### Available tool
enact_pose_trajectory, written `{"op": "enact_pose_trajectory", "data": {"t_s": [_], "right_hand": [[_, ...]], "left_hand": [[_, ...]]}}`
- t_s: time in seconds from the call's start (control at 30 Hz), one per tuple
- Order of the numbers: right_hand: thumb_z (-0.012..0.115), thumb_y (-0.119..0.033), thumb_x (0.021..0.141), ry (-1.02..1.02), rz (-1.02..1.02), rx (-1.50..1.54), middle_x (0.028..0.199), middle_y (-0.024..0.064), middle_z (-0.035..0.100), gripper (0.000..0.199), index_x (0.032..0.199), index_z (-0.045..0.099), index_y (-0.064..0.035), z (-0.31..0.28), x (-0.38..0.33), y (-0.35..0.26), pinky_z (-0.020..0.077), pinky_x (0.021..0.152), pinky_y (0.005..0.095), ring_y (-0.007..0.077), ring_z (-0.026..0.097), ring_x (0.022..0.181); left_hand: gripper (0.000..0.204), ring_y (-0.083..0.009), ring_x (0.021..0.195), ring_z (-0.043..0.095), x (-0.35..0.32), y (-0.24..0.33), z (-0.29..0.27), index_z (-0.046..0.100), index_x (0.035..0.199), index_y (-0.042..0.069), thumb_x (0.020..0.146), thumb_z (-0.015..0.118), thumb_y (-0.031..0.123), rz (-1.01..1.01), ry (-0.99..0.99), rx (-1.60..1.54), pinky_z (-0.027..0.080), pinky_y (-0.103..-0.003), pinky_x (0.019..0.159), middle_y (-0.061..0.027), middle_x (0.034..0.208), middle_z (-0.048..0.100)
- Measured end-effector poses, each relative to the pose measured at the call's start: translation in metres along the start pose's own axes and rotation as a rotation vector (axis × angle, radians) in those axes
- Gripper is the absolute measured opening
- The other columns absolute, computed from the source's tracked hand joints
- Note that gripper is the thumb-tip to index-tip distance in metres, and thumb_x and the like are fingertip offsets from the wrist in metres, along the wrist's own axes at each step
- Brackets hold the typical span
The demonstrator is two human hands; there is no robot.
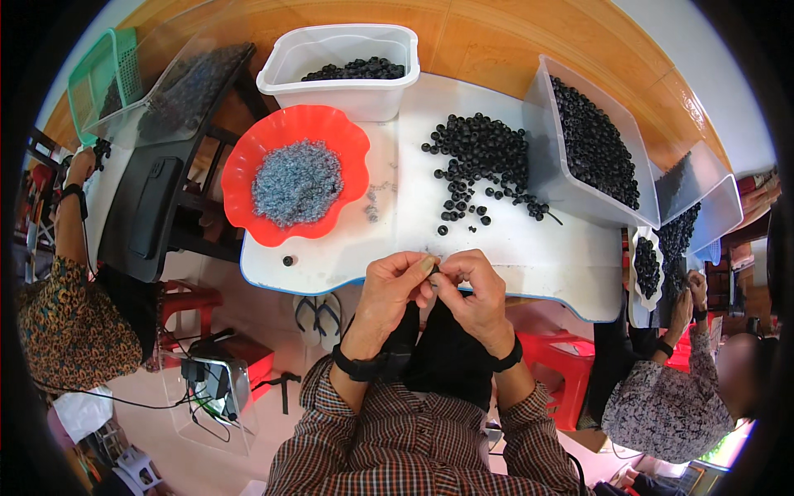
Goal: Manually sorting and inspecting black plastic pellets at a production table.
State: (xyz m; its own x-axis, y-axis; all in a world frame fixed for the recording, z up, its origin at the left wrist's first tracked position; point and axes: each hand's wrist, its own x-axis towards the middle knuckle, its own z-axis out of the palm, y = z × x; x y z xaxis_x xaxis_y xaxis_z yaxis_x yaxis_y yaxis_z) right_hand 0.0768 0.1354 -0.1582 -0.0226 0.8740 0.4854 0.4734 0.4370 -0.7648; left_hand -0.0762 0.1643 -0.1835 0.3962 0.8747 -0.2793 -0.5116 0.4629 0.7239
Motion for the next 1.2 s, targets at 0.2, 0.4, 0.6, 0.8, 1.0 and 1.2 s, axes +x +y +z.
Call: {"op": "enact_pose_trajectory", "data": {"t_s": [0.2,0.4,0.6,0.8,1.0,1.2], "right_hand": [[0.067,0.006,0.084,0.025,0.145,0.082,0.093,0.0086,0.063,0.017,0.097,0.059,0.0009,0.002,-0.008,0.006,0.0536,0.064,0.0237,0.0128,0.064,0.075],[0.058,-0.003,0.095,0.134,0.498,0.692,0.100,0.0051,0.064,0.014,0.107,0.063,0.0019,0.007,-0.014,0.001,0.0515,0.074,0.0233,0.0105,0.061,0.084],[0.058,-0.008,0.096,0.176,0.667,1.000,0.098,0.0070,0.065,0.021,0.114,0.064,0.0031,0.014,-0.025,0.015,0.0499,0.072,0.0232,0.0116,0.059,0.079],[0.063,-0.004,0.093,0.202,0.696,1.031,0.092,0.0074,0.067,0.016,0.107,0.065,0.0029,0.011,-0.026,0.018,0.0484,0.068,0.0228,0.0109,0.059,0.075],[0.070,0.000,0.086,0.219,0.686,0.974,0.085,0.0044,0.066,0.015,0.100,0.066,0.0002,0.013,-0.025,0.013,0.0470,0.063,0.0208,0.0098,0.059,0.071],[0.071,0.003,0.084,0.188,0.548,0.711,0.088,0.0020,0.065,0.015,0.098,0.065,-0.0012,0.015,-0.025,0.012,0.0487,0.067,0.0197,0.0072,0.060,0.076]], "left_hand": [[0.017,-0.0102,0.061,0.062,-0.005,-0.004,0.011,0.067,0.102,-0.003,0.095,0.062,0.011,0.119,0.093,0.174,0.051,-0.021,0.052,-0.0058,0.079,0.067],[0.010,-0.0139,0.064,0.064,-0.009,-0.003,0.031,0.066,0.100,-0.001,0.090,0.064,0.003,0.705,0.197,0.842,0.052,-0.025,0.056,-0.0088,0.082,0.065],[0.013,-0.0251,0.067,0.065,-0.006,-0.008,0.036,0.066,0.099,0.000,0.086,0.065,-0.002,0.910,0.249,1.004,0.052,-0.031,0.057,-0.0133,0.083,0.062],[0.012,-0.0258,0.066,0.064,-0.004,-0.012,0.035,0.065,0.098,0.000,0.086,0.063,-0.002,0.919,0.238,0.990,0.053,-0.031,0.059,-0.0140,0.085,0.062],[0.008,-0.0148,0.066,0.063,-0.005,-0.014,0.026,0.066,0.096,-0.002,0.090,0.062,0.002,0.677,0.212,0.771,0.051,-0.026,0.059,-0.0093,0.083,0.062],[0.010,-0.0066,0.064,0.057,-0.006,-0.020,0.024,0.067,0.097,-0.001,0.093,0.063,0.007,0.555,0.233,0.647,0.048,-0.020,0.056,-0.0032,0.080,0.063]]}}
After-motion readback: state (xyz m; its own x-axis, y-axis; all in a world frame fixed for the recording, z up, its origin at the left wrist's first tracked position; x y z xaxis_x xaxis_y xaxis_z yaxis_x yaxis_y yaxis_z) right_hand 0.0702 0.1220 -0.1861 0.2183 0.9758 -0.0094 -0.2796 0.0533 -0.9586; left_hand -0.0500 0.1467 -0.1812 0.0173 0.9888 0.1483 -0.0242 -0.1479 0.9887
